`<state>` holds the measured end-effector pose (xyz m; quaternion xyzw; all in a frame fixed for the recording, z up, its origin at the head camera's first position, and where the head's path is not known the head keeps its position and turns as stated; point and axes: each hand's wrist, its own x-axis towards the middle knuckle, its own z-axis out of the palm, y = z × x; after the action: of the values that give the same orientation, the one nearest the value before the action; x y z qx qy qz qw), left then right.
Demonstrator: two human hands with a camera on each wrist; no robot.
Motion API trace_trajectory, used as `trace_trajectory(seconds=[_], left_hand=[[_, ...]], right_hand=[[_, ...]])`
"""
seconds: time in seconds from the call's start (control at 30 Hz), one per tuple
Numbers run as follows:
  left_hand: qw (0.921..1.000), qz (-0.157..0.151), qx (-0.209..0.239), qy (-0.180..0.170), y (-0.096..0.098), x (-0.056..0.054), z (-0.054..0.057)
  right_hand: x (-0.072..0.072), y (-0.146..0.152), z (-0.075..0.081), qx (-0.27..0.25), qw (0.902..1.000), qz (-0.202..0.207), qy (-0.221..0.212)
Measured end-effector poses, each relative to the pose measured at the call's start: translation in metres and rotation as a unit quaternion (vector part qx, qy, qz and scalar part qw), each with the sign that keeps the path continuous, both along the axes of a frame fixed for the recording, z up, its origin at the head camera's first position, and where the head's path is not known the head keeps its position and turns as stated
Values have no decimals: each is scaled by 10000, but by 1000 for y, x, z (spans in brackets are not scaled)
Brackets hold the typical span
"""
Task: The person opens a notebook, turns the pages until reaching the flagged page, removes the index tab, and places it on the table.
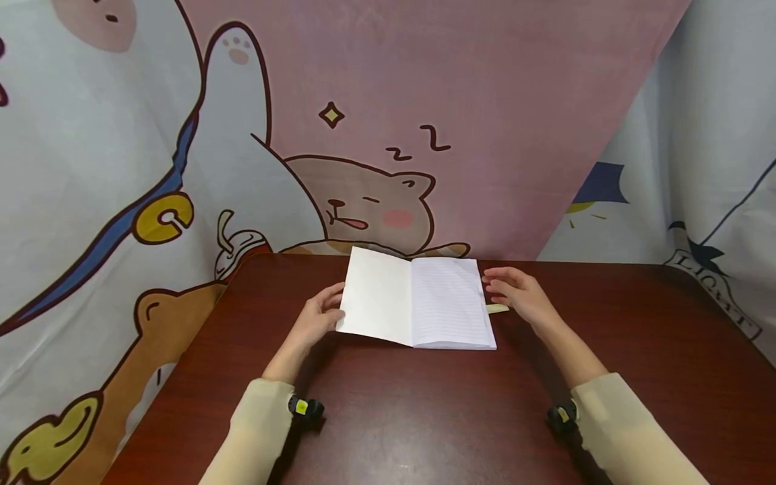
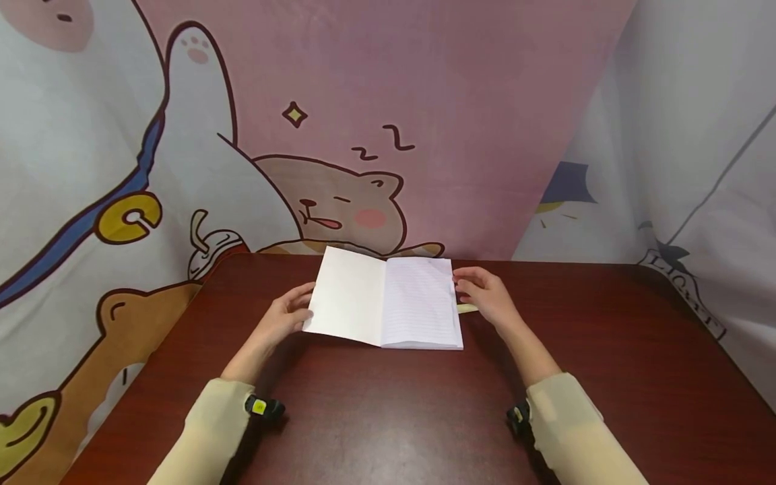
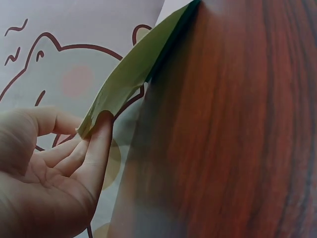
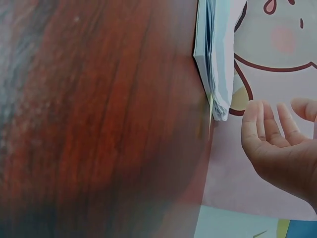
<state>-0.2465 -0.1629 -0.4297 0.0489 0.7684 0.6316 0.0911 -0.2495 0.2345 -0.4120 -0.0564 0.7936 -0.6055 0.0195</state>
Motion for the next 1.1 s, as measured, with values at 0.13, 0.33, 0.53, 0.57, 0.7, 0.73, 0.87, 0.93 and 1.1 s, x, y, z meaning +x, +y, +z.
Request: trace_trajectory(seconds=[0.13, 0.33, 0.53, 0.57, 0.7, 0.73, 0.87, 0.93, 1.1], left_hand=[[9998, -88, -166, -56, -1, -1, -5], [9993, -224, -256, -179, -2, -2, -11], [9987, -233, -353, -295, 1, -4, -16], [9986, -246, -363, -299, 1, -4, -16], [9984, -244, -377, -332, 3, -4, -17], [9983, -262, -395, -328, 3, -4, -17], [9980, -244, -442, -374, 3, -4, -18], [9979, -244, -456, -393, 2, -4, -20], [9980, -259, -408, -414, 0, -6, -24]], right_hand=[[0, 1, -3, 212, 9996, -137, -141], [2, 3, -5, 360, 9987, -162, -327], [1, 5, -10, 223, 9985, -18, -491], [1, 5, -11, 220, 9985, 7, -496], [0, 6, -13, 226, 9981, -9, -578], [0, 7, -13, 195, 9980, -19, -600], [1, 7, -14, 67, 9981, 26, -608], [1, 8, -14, 40, 9980, 58, -623], [2, 8, -15, 42, 9974, 89, -714]])
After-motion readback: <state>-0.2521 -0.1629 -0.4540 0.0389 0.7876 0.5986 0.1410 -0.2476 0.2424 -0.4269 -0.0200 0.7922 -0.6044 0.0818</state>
